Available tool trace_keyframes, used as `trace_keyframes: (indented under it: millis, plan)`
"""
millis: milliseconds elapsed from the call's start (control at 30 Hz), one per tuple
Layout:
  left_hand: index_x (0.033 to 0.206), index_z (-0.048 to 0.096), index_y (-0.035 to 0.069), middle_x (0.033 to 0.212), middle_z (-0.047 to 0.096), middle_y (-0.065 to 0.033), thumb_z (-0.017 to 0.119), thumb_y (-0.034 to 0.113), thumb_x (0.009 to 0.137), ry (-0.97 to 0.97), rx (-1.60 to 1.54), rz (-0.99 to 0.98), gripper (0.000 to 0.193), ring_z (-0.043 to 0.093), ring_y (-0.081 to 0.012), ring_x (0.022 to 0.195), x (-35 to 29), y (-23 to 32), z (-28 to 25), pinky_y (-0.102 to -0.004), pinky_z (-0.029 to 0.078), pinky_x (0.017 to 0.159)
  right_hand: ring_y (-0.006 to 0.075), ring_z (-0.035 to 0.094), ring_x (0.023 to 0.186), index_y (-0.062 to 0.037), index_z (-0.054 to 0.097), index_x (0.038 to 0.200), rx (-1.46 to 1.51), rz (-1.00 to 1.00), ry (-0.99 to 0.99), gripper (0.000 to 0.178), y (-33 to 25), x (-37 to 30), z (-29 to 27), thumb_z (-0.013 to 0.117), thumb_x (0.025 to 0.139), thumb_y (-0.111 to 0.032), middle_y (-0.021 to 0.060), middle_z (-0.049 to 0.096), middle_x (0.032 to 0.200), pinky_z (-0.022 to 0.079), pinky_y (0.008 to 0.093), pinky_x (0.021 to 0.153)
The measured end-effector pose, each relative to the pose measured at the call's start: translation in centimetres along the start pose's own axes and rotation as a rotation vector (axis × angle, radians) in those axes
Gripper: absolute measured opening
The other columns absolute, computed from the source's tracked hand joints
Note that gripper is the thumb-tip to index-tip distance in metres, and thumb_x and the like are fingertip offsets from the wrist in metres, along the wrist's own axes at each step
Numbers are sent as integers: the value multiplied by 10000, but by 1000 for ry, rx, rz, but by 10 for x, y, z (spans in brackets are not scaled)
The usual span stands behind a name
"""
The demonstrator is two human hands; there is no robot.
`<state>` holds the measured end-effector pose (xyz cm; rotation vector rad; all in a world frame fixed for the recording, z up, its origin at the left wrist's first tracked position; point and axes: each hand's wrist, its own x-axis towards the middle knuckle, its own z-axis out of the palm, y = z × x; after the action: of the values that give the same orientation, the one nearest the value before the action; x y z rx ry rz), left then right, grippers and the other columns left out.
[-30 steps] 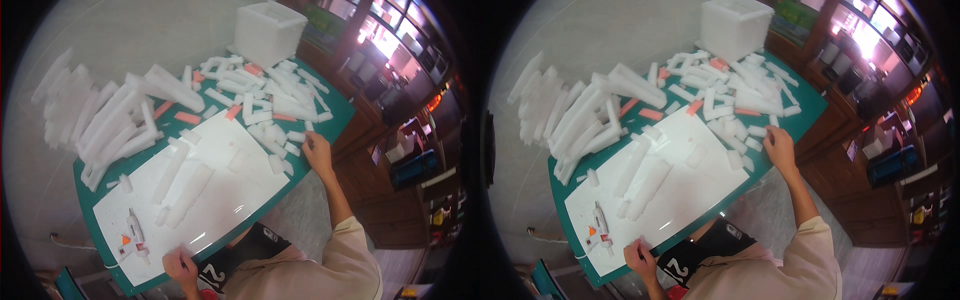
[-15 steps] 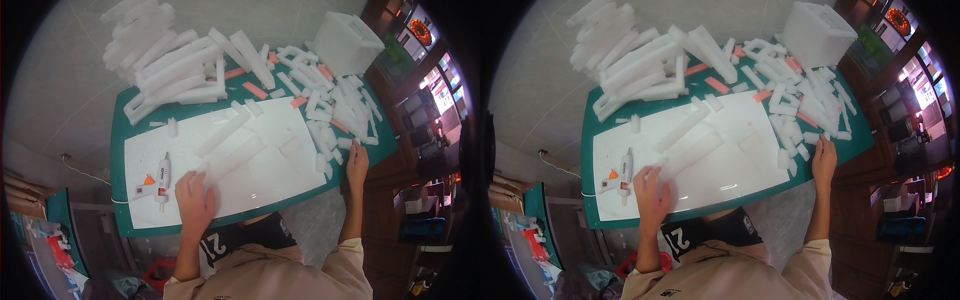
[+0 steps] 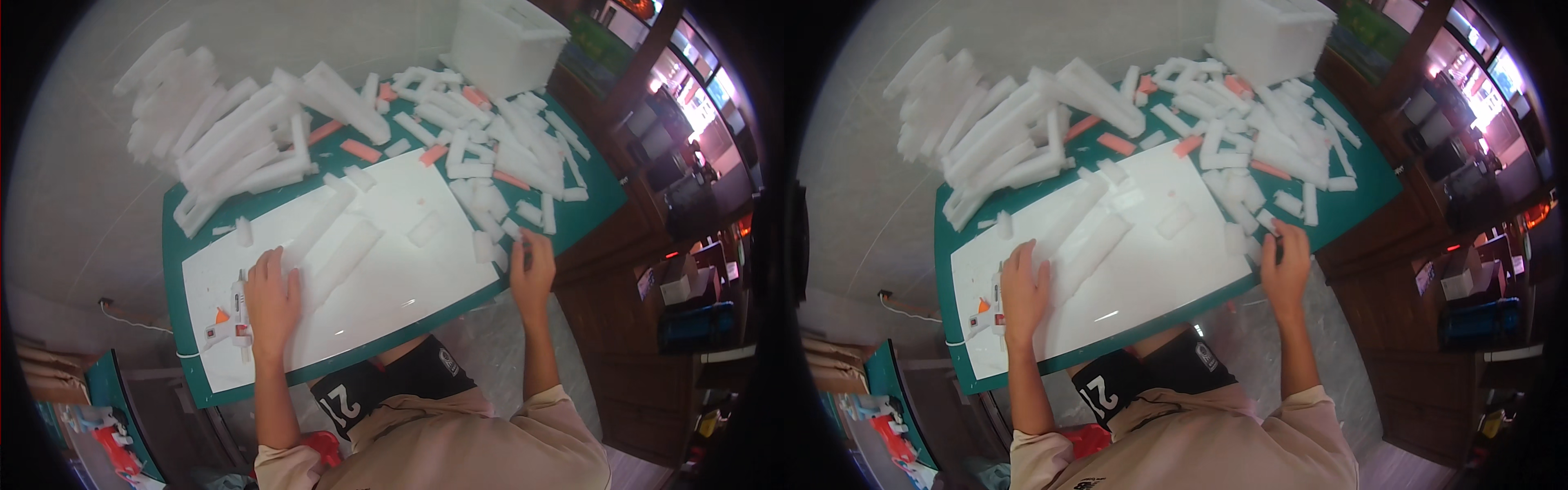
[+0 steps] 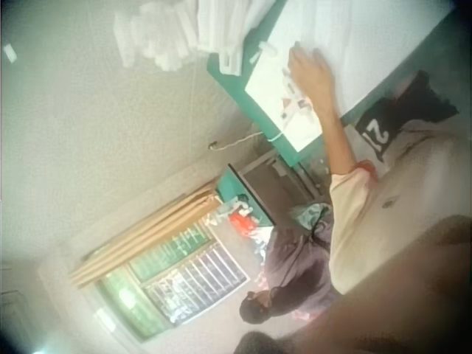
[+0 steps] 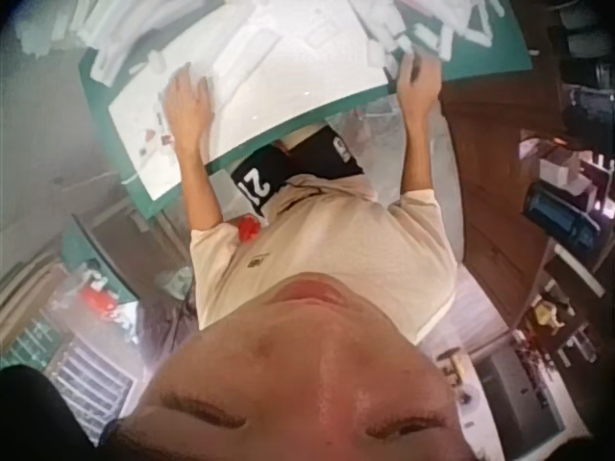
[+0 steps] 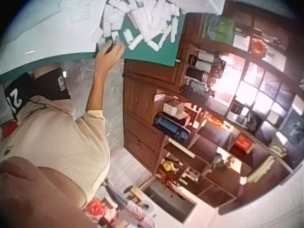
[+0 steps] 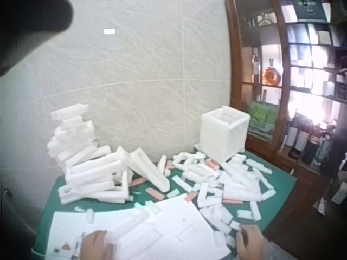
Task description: Using a hot glue gun to assemble various pieces of white and pink foam into a larger structure.
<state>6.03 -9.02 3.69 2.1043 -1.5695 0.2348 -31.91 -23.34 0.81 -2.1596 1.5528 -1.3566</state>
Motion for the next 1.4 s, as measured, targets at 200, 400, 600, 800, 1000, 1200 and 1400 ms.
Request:
trace_keyframes:
  millis: [200,400,600,800,1000,1200,1400]
  plan:
    - [1206,605,-14,1089,638,-202,609,125,908,-176,90,-67,329,625,-384,979,23,-10,13,-452,493,819,259,594,815,9,654,1114,85,34,-14,251,-6,-10,-6,618,866,26,152,621,1000,485,347,722]
    - [1135,639,-19,1076,646,-194,637,61,900,-26,-145,-154,249,626,-366,992,19,19,-6,-406,502,860,245,598,755,10,655,1105,68,72,17,243,1,-12,-19,616,866,26,139,630,977,488,345,692]
    - [1113,652,-1,1050,630,-186,684,2,837,124,-246,194,278,629,-361,947,-27,60,-5,-428,517,832,296,606,835,3,657,1095,24,-59,-15,238,11,16,-14,609,863,19,152,631,983,491,372,747]
    - [1091,684,25,1069,625,-158,718,-31,780,61,-318,180,318,625,-336,940,-83,72,22,-403,532,782,349,586,1004,-28,661,1104,-1,-304,-250,260,16,111,35,629,847,-26,167,644,1051,469,419,888]
    - [1071,700,41,1152,602,-161,725,-16,785,29,-409,62,293,600,-338,1008,-90,71,23,-398,527,794,348,565,1081,-55,679,1143,-181,-472,-526,314,31,155,77,651,831,-49,160,631,1118,451,403,971]
    - [1111,685,44,1220,587,-159,751,17,802,-49,-487,83,317,579,-323,1046,-88,66,18,-383,511,843,349,568,1074,-43,680,1138,-182,-350,-643,299,22,158,72,647,841,-43,162,605,1142,452,401,964]
    - [1128,673,31,1236,577,-171,768,36,793,-55,-536,73,348,574,-333,1083,-88,70,9,-396,505,858,339,608,1053,-19,656,1167,-87,-380,-426,297,-19,135,9,648,870,-29,161,636,1139,482,381,914]
